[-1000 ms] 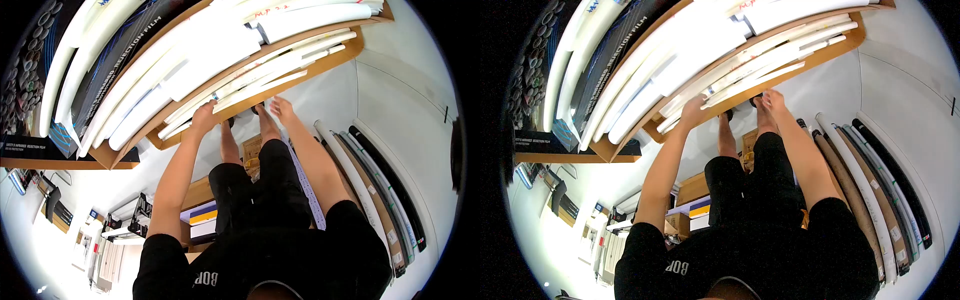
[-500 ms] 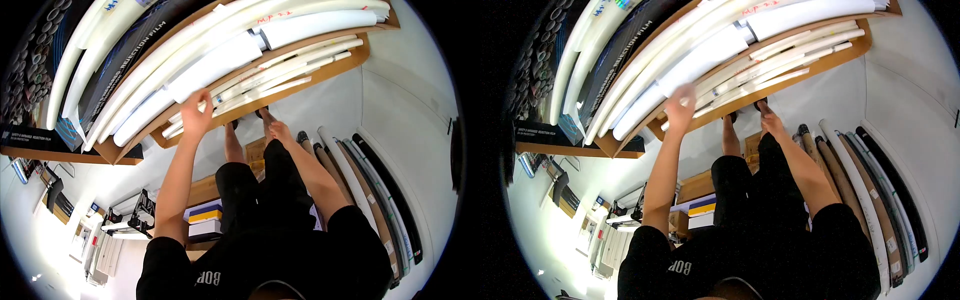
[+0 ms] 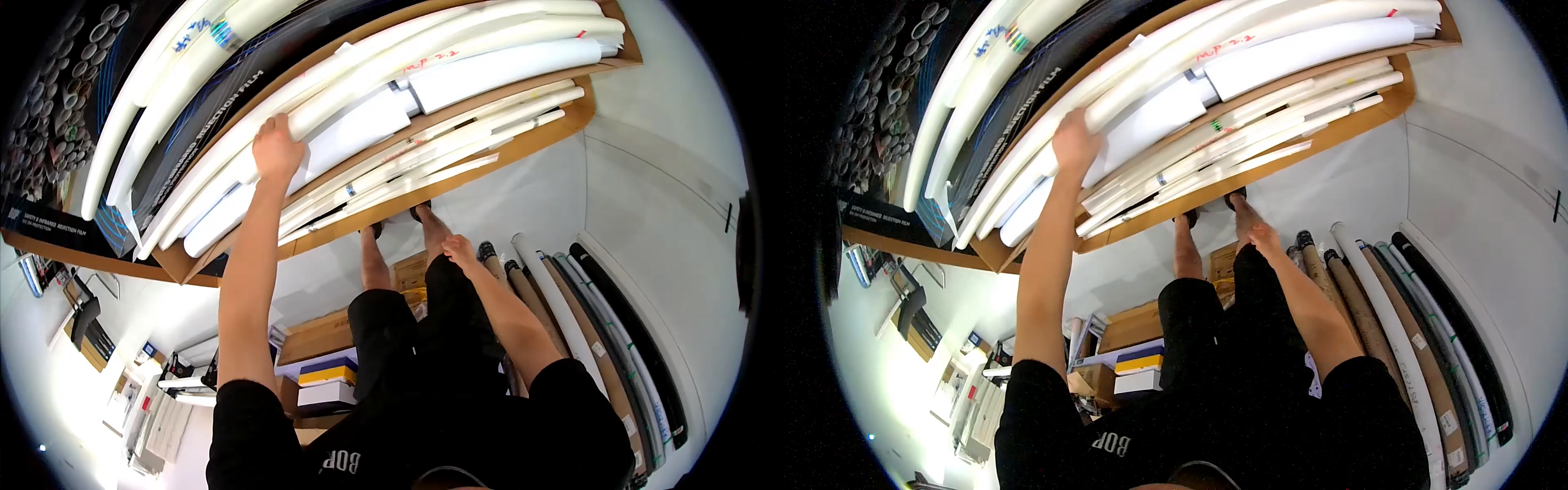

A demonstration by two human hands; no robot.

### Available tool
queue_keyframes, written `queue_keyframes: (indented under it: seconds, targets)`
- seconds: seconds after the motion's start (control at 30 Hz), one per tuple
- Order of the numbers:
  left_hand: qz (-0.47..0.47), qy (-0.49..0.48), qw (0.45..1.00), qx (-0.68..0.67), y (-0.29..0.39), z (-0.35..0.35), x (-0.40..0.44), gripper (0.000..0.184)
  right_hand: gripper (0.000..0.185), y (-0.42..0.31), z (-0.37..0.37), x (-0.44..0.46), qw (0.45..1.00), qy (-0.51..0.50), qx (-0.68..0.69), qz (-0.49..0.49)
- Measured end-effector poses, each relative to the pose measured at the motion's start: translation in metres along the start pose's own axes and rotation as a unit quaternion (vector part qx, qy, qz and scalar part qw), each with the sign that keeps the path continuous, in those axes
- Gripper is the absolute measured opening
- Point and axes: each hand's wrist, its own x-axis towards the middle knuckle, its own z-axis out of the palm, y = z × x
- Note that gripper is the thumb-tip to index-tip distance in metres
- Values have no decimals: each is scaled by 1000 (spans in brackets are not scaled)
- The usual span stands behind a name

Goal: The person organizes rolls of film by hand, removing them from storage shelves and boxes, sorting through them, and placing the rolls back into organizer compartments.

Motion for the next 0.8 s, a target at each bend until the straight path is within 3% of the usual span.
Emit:
queue_keyframes:
  seconds: [0.03, 0.07, 0.1, 0.13, 0.2, 0.27, 0.3, 0.33, 0.4, 0.43, 0.47, 0.53, 0.57, 0.63, 0.67, 0.7, 0.77, 0.8]
  targets:
    - [6, 1, 1000, -2, 6, -9, 0, 45, 28, -15, 0, -2, 999, -5, -43, -4]
    - [-33, -89, 995, -21, 18, -29, -2, 48, 28, -23, -5, 3, 999, 0, -40, -5]
    - [-74, -179, 980, -40, 27, -42, -9, 50, 28, -38, -7, 3, 998, -30, 54, -24]
    - [-31, -178, 983, -43, 21, -35, -20, 58, 27, -53, -8, 3, 996, -25, 83, -37]
    - [-44, -251, 960, -118, 27, -40, -49, 56, 26, -120, 9, -29, 995, 17, 77, -58]
    - [-26, -301, 897, -321, 41, -55, -83, 49, 26, -162, 20, -39, 985, 34, 126, -116]
    - [-8, -336, 872, -355, 31, -40, -109, 52, 29, -181, 20, -35, 973, 4, 192, -126]
    - [-91, -430, 799, -410, 37, -49, -125, 51, 32, -199, 21, -33, 957, -25, 256, -134]
    - [-195, -495, 632, -564, 58, -73, -150, 55, 59, -245, 34, -59, 912, -135, 345, -174]
    - [-251, -521, 531, -620, 65, -80, -159, 54, 72, -267, 43, -71, 891, -134, 400, -170]
    - [-256, -525, 522, -622, 64, -75, -169, 54, 80, -289, 50, -81, 893, -94, 412, -158]
    - [-255, -606, 352, -667, 56, -57, -196, 49, 77, -322, 61, -108, 827, -161, 475, -254]
    - [-258, -606, 345, -669, 56, -51, -203, 49, 77, -323, 59, -100, 831, -158, 472, -248]
    - [-231, -622, 407, -628, 58, -35, -211, 48, 68, -323, 56, -87, 819, -208, 471, -252]
    - [-221, -621, 430, -617, 52, -18, -216, 47, 58, -333, 73, -110, 853, -105, 456, -232]
    - [-238, -620, 454, -593, 49, -17, -211, 47, 58, -325, 74, -104, 856, -105, 453, -227]
    - [-179, -604, 543, -556, 35, -1, -205, 56, 53, -313, 69, -83, 865, -74, 443, -223]
    - [-164, -584, 616, -502, 31, -3, -198, 60, 49, -307, 69, -82, 866, -59, 444, -220]
